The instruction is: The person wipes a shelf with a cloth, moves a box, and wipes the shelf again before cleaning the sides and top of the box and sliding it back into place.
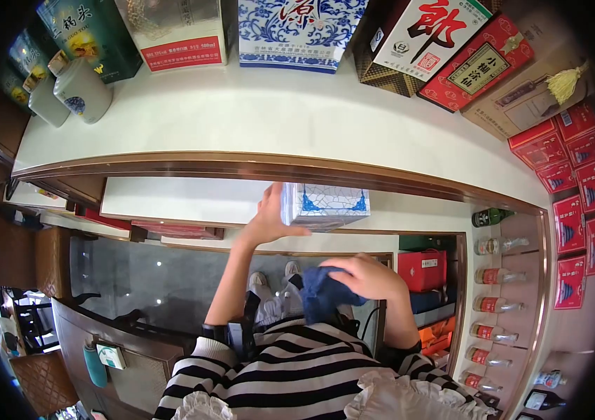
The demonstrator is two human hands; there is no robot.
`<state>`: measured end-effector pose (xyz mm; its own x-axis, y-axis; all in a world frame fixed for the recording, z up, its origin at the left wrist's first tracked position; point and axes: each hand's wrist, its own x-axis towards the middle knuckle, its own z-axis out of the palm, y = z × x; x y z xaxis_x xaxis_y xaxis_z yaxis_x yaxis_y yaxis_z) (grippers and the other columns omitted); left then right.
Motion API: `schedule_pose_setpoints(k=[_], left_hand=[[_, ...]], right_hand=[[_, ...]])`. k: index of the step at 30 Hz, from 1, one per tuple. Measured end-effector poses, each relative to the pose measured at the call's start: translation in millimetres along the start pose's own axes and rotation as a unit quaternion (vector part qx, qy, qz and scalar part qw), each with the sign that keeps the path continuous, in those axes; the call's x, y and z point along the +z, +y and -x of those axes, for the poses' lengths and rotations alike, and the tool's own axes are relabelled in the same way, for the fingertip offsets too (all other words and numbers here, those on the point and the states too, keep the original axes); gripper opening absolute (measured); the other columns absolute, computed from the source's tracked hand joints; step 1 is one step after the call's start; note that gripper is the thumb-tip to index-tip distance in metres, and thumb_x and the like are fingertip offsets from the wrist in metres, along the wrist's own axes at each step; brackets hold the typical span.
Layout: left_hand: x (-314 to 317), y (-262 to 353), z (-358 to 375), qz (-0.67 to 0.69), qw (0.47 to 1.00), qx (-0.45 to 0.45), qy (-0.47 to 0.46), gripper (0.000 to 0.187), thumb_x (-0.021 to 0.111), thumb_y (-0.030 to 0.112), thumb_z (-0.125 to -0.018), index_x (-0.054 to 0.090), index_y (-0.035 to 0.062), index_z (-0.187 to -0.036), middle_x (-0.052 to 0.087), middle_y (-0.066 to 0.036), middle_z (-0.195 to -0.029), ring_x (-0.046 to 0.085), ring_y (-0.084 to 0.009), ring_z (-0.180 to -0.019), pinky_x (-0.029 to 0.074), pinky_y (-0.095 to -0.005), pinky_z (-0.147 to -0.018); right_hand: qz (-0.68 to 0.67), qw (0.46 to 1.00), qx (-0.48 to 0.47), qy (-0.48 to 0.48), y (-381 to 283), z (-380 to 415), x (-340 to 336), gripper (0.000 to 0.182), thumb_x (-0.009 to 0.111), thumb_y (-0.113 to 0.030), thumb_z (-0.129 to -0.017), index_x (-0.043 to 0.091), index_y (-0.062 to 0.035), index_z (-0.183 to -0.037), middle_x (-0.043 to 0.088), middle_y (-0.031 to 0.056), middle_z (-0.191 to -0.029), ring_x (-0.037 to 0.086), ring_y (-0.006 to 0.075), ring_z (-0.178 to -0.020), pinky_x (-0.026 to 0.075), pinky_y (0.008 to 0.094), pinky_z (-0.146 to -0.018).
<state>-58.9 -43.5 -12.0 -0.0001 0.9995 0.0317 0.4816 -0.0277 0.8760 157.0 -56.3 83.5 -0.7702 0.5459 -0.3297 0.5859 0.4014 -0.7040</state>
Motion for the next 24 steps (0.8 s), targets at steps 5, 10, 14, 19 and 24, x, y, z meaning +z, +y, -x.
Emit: schedule_pose_setpoints(k=[5,10,14,19,24], left_hand=[[-32.2,16.7,2.8,0.06,0.989,0.117,0.067,0.083,0.072,0.036,-0.059,0.031,0.0043,-0.124,0.036,-0.016,-0.122,0.025,-0.0331,-0.117,0.022,-0.0421,-0.095],[-27.1,56.4,-2.2,-0.096,0.977,0.179,0.068,0.041,0.063,0.026,-0.07,0.053,0.0116,-0.107,0.047,-0.014,-0.108,0.035,-0.029,-0.106,0.023,-0.0405,-0.092],[-24.7,61.8,-1.4,-0.16,0.978,0.13,0.044,0.026,0.059,0.018,-0.073,0.061,0.0155,-0.099,0.052,-0.013,-0.102,0.04,-0.0268,-0.1,0.023,-0.0376,-0.091],[-19.9,56.6,-1.6,-0.144,0.974,0.162,0.068,0.024,0.058,0.021,-0.074,0.061,0.0165,-0.097,0.054,-0.011,-0.095,0.041,-0.0277,-0.097,0.025,-0.0373,-0.087],[-18.2,65.5,-0.7,-0.158,0.964,0.196,0.085,0.022,0.058,0.02,-0.074,0.061,0.0142,-0.095,0.054,-0.011,-0.098,0.041,-0.0273,-0.097,0.024,-0.0374,-0.087]], right_hand=[[-0.491,0.844,0.09,0.195,58.8,40.5,11.8,0.03,0.048,-0.015,-0.083,0.049,0.005,-0.105,0.057,0.009,-0.095,0.057,0.0142,-0.08,0.045,0.0262,-0.072],[-0.691,0.657,0.076,0.29,69.6,48.0,7.2,0.032,0.046,-0.02,-0.084,0.048,0.0049,-0.104,0.057,0.013,-0.095,0.058,0.0194,-0.082,0.047,0.0309,-0.073],[-0.806,0.502,0.08,0.303,84.0,45.6,19.4,0.032,0.045,-0.023,-0.084,0.049,0.0013,-0.105,0.056,0.0148,-0.101,0.058,0.024,-0.085,0.046,0.0365,-0.077],[-0.93,0.206,-0.222,0.207,73.4,27.5,25.3,0.054,0.037,-0.037,-0.086,0.025,-0.0052,-0.128,0.024,0.0157,-0.132,0.017,0.0307,-0.124,0.026,0.0449,-0.096],[-0.883,0.367,-0.222,0.192,66.2,25.2,29.2,0.067,0.033,-0.054,-0.081,0.021,-0.0109,-0.13,0.024,0.012,-0.133,0.018,0.0329,-0.124,0.023,0.0577,-0.091]])
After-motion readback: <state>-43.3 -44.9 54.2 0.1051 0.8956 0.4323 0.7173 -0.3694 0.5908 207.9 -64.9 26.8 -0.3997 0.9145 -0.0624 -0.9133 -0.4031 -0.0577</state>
